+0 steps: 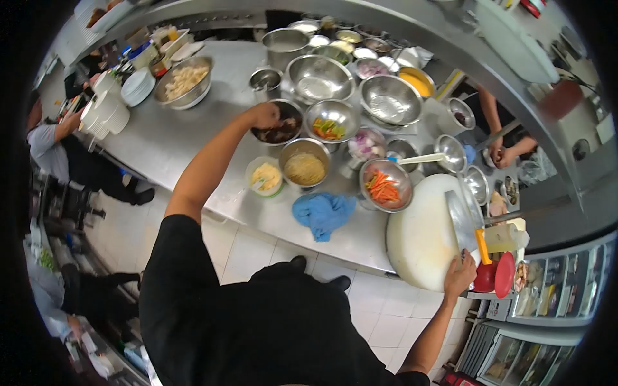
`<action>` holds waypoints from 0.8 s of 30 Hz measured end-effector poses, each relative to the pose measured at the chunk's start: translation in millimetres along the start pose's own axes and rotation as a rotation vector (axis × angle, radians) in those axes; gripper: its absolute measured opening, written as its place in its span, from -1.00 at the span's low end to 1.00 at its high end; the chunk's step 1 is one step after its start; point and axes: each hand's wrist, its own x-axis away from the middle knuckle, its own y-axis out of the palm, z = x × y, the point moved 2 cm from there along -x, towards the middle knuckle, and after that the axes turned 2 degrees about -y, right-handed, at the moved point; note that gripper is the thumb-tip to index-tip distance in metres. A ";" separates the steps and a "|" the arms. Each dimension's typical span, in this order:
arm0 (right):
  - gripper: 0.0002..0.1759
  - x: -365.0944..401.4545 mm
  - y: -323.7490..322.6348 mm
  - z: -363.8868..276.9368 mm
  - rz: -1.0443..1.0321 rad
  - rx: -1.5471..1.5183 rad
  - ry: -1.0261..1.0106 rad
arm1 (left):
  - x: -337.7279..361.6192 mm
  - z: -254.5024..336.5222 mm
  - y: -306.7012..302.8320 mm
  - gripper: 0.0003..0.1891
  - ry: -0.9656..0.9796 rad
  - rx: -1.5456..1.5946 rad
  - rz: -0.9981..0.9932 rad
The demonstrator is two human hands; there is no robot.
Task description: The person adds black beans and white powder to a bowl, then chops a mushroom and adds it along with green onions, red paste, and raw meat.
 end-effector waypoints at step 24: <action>-0.61 9.8 11.3 15.3 0.098 0.057 0.091 | -6.6 26.4 33.7 -0.64 -0.454 -0.019 -0.198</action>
